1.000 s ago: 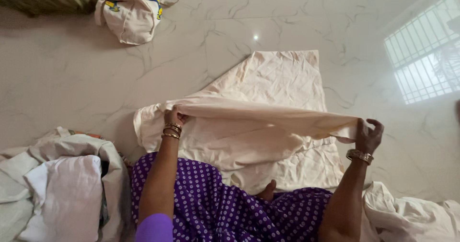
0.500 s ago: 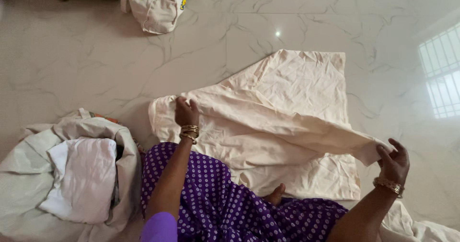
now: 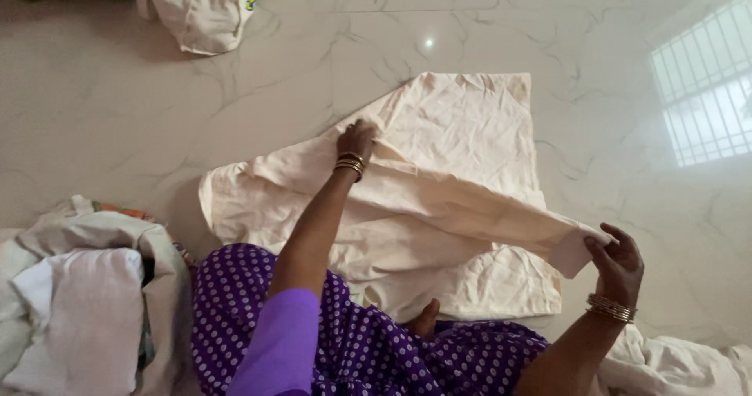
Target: The person folds light-colored garments by hand while sitting on the floor.
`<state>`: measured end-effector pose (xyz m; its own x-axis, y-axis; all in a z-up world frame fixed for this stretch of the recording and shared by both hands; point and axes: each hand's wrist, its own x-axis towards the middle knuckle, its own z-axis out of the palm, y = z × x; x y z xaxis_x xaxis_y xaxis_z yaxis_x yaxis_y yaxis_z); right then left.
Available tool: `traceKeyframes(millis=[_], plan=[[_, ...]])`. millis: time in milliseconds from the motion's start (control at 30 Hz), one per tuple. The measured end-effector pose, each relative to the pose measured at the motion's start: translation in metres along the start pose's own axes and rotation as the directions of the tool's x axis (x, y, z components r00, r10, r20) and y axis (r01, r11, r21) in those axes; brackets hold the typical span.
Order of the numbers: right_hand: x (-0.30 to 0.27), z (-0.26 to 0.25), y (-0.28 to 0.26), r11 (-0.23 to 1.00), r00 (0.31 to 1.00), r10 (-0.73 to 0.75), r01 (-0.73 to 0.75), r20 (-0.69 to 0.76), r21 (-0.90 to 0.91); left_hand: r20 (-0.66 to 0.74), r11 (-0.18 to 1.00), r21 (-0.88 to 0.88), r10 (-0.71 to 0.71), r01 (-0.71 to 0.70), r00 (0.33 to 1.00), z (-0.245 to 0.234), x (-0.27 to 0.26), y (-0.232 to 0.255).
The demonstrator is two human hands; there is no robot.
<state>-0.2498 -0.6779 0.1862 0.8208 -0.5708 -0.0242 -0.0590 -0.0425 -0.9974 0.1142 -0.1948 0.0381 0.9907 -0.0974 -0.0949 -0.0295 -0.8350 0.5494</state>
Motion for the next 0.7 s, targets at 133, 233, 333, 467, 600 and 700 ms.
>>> traceKeyframes(millis=[133,233,333,467,600,700], plan=[[0.028,0.003,0.029,0.994,0.982,0.061,-0.043,-0.179,0.098,-0.131,0.998,0.034,-0.051,0.056,0.99,-0.027,0.042,-0.006],[0.066,0.036,0.073,0.999,0.965,0.031,-0.027,-0.259,0.017,-0.244,0.992,-0.087,0.067,-0.091,0.968,-0.035,0.049,-0.017],[0.067,0.05,0.099,0.925,0.946,0.039,-0.157,-0.323,-0.347,-0.331,0.948,-0.098,0.255,-0.302,0.908,-0.051,0.021,-0.031],[0.054,0.053,0.108,0.871,0.868,0.262,-0.401,-0.422,-0.284,-0.212,0.827,0.039,0.555,-0.561,0.804,-0.092,-0.072,-0.065],[0.049,0.069,0.1,0.853,0.854,0.301,-0.44,-0.424,-0.281,-0.186,0.818,0.218,0.571,-0.533,0.8,-0.112,-0.141,-0.092],[0.048,0.078,0.091,0.859,0.884,0.14,-0.332,-0.446,-0.389,-0.124,0.859,0.351,0.437,-0.373,0.891,-0.105,-0.151,-0.115]])
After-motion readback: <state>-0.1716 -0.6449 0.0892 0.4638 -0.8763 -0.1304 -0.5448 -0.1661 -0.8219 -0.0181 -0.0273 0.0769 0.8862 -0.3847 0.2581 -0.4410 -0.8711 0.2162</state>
